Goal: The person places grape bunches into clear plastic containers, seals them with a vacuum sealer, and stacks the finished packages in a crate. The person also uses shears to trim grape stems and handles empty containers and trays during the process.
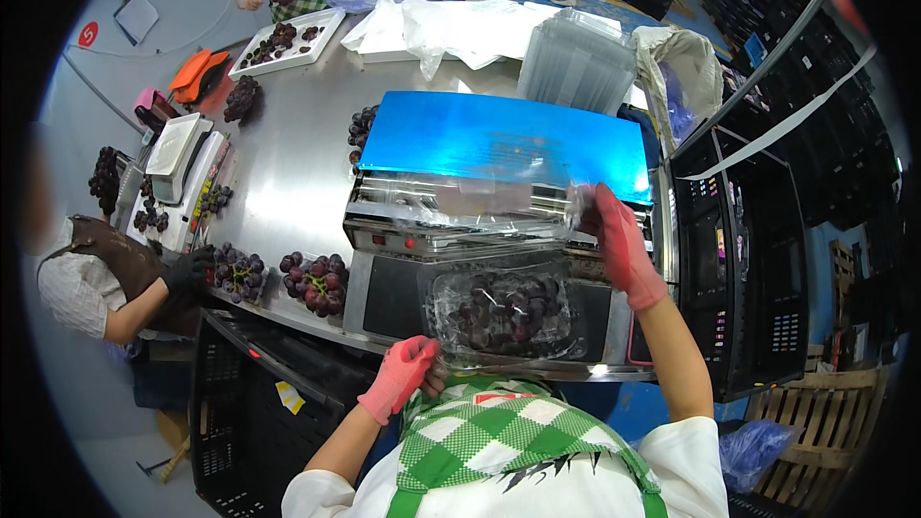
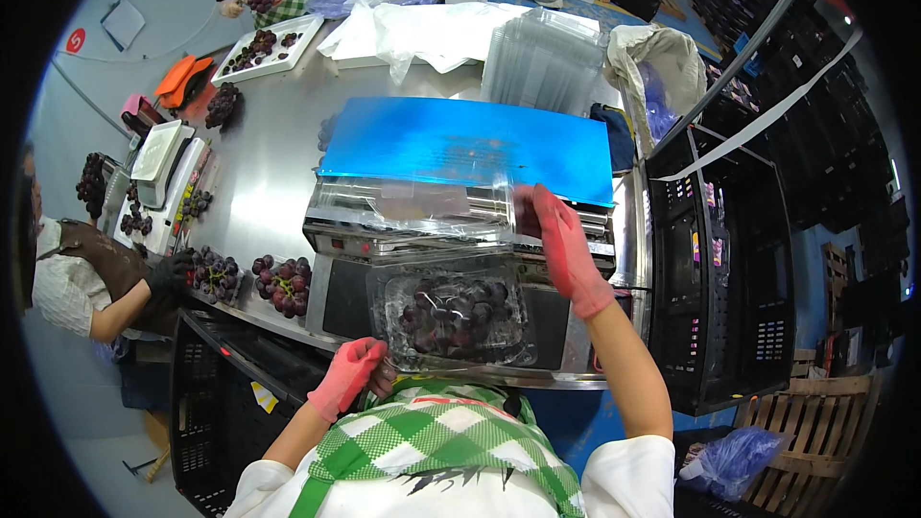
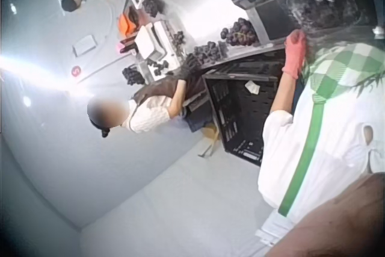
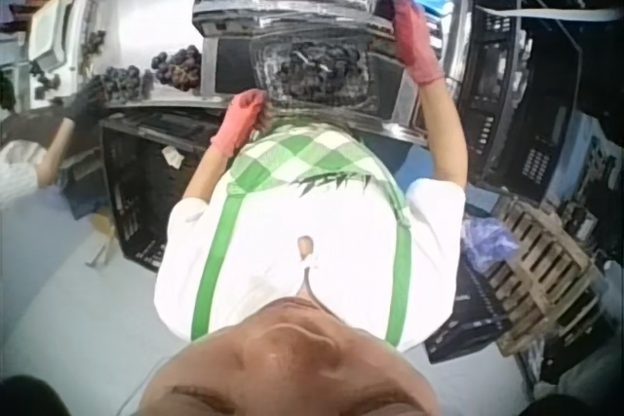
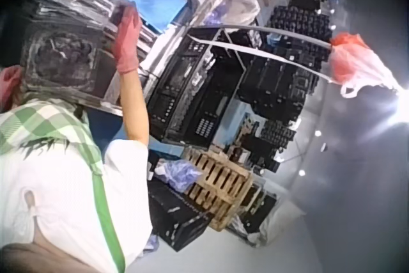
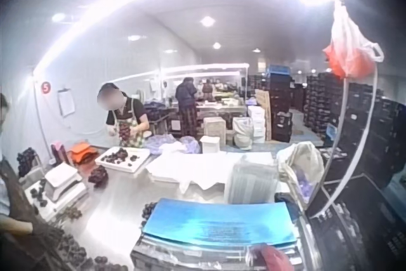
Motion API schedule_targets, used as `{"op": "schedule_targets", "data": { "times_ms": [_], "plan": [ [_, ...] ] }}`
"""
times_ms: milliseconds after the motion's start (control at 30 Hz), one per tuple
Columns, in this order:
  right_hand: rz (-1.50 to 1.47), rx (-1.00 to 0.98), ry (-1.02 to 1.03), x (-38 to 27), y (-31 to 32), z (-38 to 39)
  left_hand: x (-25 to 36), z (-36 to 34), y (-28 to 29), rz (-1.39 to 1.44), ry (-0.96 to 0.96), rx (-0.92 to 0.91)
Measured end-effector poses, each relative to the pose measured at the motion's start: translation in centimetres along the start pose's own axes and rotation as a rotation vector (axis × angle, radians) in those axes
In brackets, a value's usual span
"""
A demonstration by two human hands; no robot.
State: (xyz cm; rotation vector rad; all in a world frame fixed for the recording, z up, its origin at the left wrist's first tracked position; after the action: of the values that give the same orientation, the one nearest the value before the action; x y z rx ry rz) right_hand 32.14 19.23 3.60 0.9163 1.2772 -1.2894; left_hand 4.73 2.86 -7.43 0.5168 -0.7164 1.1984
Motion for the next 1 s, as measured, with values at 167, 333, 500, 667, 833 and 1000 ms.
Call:
{"op": "schedule_targets", "data": {
  "times_ms": [167,333,500,667,833,1000],
  "plan": [
    [0.768,-0.124,0.273,-1.5,-2.6,7.1,0.9,1.7,-0.7,0.404,-0.082,-0.248],
    [0.597,-0.098,-0.091,7.2,-0.1,13.8,-0.1,2.7,0.2,0.045,-0.046,-0.124],
    [-0.178,0.003,-0.485,11.8,-0.3,16.7,0.0,1.8,-0.5,0.085,-0.013,-0.161],
    [-0.303,0.052,-0.434,12.7,0.1,16.1,1.5,1.3,-0.5,-0.016,-0.047,-0.03],
    [-0.414,0.134,-0.454,14.5,0.6,17.5,4.3,2.7,-1.5,-0.05,-0.17,-0.016],
    [-0.512,0.077,-0.279,12.2,2.4,19.1,11.5,4.3,-4.7,-0.32,-0.38,-0.051]
  ]
}}
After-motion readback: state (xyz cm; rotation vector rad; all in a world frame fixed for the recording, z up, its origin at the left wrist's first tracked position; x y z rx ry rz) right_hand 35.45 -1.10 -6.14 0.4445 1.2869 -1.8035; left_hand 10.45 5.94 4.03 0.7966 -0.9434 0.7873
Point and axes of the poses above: each hand's wrist, its own z-axis away from the middle knuckle, its own y-axis out of the back of the hand, x = y × z, the point moved 9 cm from there along -z, towards the middle knuckle, and after that the axes turned 8 degrees about -z, right-handed, at the moved point
